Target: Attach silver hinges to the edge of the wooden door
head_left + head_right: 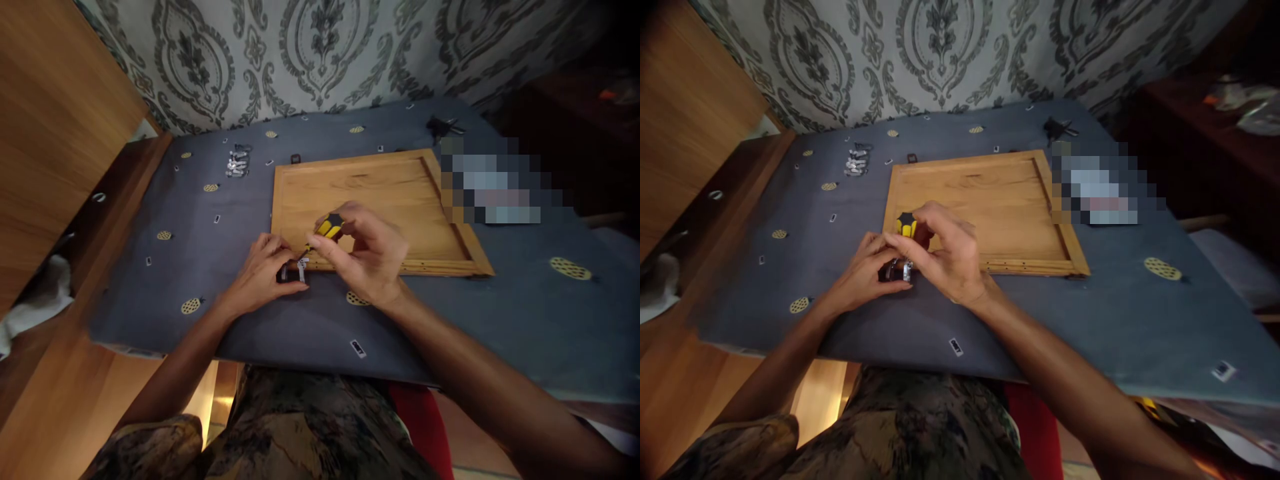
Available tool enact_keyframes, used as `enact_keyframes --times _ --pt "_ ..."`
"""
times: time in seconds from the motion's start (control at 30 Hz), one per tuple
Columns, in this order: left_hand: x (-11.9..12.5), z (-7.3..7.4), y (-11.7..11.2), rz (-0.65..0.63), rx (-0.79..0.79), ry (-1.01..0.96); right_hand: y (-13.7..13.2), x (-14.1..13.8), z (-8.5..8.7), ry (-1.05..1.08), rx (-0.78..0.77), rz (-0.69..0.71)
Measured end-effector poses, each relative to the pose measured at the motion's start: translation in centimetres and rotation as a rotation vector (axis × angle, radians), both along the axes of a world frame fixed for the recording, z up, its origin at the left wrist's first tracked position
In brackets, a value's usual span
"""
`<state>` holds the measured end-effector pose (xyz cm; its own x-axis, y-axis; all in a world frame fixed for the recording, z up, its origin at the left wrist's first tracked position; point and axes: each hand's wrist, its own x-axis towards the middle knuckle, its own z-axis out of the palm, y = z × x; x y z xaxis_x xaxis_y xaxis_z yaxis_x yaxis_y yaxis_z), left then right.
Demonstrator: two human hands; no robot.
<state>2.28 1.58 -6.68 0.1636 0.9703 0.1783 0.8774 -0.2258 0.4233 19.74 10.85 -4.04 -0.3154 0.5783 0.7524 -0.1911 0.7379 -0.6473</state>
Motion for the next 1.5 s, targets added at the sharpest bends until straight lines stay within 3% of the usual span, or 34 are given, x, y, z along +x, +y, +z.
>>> enact_keyframes --times 0.2,0.47,0.9,1.03,1.3,1.5 --pt "-0.2 -0.2 0.0 -0.012 0.032 -0.006 0.0 0.1 0.6 0.065 -0.196 -0.104" --pt "-0.1 -0.3 0.0 -0.01 0.057 0.01 0.2 0.0 -0.2 -0.084 -0.132 -0.043" --pt "0.0 -0.2 -0.1 -0.022 0.054 0.003 0.4 -0.4 -0.6 -0.112 -0.088 -0.022" --pt "0.1 -0.1 -0.1 -0.009 0.023 0.0 0.6 -0.3 -0.2 -0.155 -0.15 0.064" --pt "0.0 -0.2 0.0 -0.001 0.053 0.03 1.9 0.8 1.4 -0.269 -0.226 0.385" --pt "0.0 -0.2 0.0 -0.006 0.048 0.023 1.3 0.3 1.1 -0.215 -0.163 0.264"
